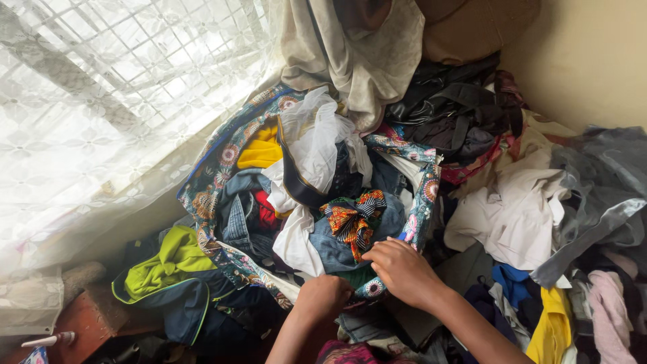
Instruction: The person sorts through a large pile of mixed clothing items on a bed, picking up individual garments such as jeans, shirts, and dresses, briefly unfolding or inspecting them, and placing them into a separate pile. The process involves handling items one at a time from a disorganized heap.
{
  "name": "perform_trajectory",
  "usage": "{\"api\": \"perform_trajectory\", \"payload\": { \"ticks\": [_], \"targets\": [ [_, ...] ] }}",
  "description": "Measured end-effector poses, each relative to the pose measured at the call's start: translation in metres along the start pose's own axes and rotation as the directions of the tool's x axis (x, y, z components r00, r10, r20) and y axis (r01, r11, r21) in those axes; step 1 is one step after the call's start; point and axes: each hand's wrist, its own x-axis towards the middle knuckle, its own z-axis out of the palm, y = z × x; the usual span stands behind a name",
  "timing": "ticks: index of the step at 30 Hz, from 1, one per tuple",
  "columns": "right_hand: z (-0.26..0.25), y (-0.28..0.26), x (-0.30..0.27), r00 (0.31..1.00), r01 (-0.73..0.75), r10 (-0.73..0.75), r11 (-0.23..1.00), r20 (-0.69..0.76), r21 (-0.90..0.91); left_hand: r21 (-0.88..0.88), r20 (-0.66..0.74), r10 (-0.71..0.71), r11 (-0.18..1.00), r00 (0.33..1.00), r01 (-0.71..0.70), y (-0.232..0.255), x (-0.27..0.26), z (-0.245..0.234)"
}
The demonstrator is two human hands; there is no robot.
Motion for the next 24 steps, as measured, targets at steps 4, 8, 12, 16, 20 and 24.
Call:
{"api": "perform_trajectory", "payload": {
  "ticks": [4,8,12,16,20,24],
  "targets": [
    [0.001,0.007,-0.006,0.94,-0.186,0.219,0.972,0.26,-0.144,-0.012,0.008,-0.01,1.0,1.0,0.01,-0.005,0.004,-0.008],
    [-0.005,0.006,-0.015,0.931,-0.302,0.305,0.952,0.202,-0.046,-0.186,-0.302,-0.027,0.982,0.953,-0.032,0.002,0.014,-0.035],
    [-0.014,-0.001,-0.003,0.904,-0.423,0.399,0.888,0.155,0.178,-0.107,-0.644,0.038,0.984,0.764,-0.139,0.015,0.049,-0.057],
    [-0.022,-0.002,0.0,0.825,-0.563,0.539,0.761,0.168,0.323,0.026,-0.593,0.102,0.994,0.799,-0.108,0.016,0.082,-0.053],
    [-0.02,0.015,-0.014,0.788,-0.597,0.597,0.681,0.151,0.423,-0.324,-0.337,-0.13,0.946,0.932,0.014,0.021,0.086,-0.035],
    [-0.018,0.026,-0.02,0.695,-0.564,0.689,0.345,0.206,0.75,-0.822,-0.252,-0.134,0.552,0.958,-0.139,0.04,0.072,-0.03]
  ]
}}
